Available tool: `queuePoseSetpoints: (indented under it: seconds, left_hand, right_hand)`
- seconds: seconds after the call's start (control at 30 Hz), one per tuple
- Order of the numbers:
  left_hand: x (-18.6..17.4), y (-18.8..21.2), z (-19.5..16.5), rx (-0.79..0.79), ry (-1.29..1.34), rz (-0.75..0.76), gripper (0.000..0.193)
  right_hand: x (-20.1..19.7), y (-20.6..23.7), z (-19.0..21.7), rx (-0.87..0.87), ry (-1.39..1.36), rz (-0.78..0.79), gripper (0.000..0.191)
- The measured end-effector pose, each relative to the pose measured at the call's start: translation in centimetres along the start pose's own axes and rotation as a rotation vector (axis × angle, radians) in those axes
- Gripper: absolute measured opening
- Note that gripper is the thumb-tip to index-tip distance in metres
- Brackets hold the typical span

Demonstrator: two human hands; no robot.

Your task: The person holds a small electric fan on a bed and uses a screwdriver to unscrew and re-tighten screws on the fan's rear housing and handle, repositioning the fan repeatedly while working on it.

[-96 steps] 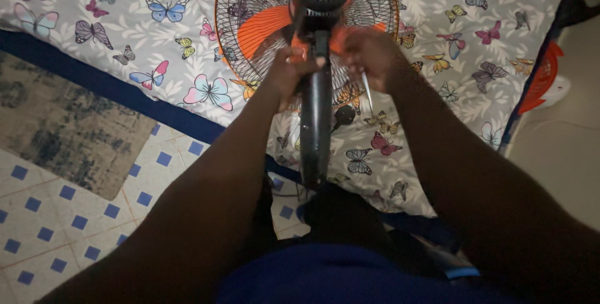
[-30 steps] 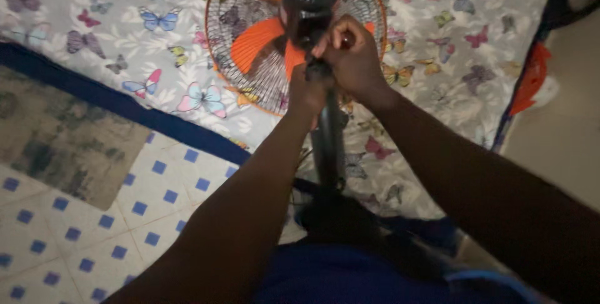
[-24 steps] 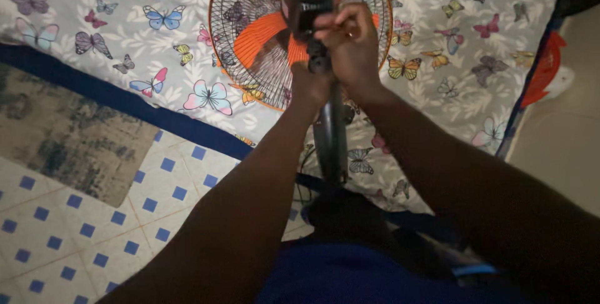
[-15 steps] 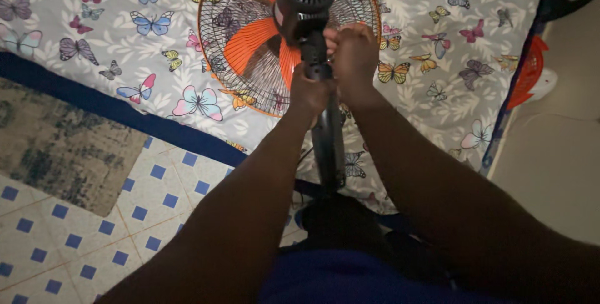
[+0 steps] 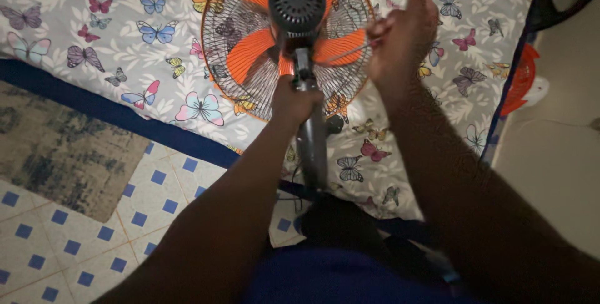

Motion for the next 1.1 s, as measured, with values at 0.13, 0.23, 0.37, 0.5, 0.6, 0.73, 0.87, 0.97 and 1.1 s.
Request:
queuePoseSetpoints:
  seconds: [0.13,0.23,0.37,0.5,0.6,0.73,0.87,0.97,1.1]
  left_hand:
    - [-2.9,-0.3,-2.1,-0.074,-0.293,-0.190,0.069]
    - [-4.4,-0.2,-2.7,-0.077,-0.236,-0.217,0.081]
    - [-3.6,-0.7,-2.9,-0.013,-0.071,-0.021,0.060]
    - [-2.5,-1.9,-2.7,-0.192,0.018,0.358,0.048]
    - [-1.1,-0.5,-3.9,-0.274,0.451,0.704,0.047]
    - [-0.9,3.0,-3.5,-0.316,0.809,0.799,0.045]
    - [-2.2,7.0,1.3,-0.373,0.725,0.611,0.055]
    - [-2.6,9.7,3.6,-0.397,0.630,0.664,0.066]
    - [-3.4,13.0,8.0,-0.522,0.620,0.620,0.065]
  right_hand:
    - [-0.9,-3.2,-2.8,0.166,-0.143,-0.059,0.027]
    - [0.1,-4.0,-5.3,0.254,-0.264,-0.034,0.021]
    - [-0.5,-3.4,-5.6,0.208,-0.082,-0.077,0.020]
    - [-1.3,-1.0,-3.2,0.165,0.249,0.152,0.014]
    - [-2.4,5.2,-4.2,0.375,0.746,0.651,0.027]
    - [-2.1,16.8,-2.1,0.102,0.622,1.337,0.033]
    - [-7.1,19.6,-6.1,0.781,0.636,0.731,0.040]
    - [-6.4,20.1,-5.9,0.784,0.669,0.788,0.038]
    - [-5.2,20.1,-5.2,0.760,0.605,0.788,0.031]
Point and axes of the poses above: each hand's wrist, its own y-axis away from the middle knuckle, its own x-axis out of the palm, z = x × y, the point moved 9 cm from there along -y, towards the middle knuckle, and after that the axes turned 9 degrees about -x, right-handed, at the moved point
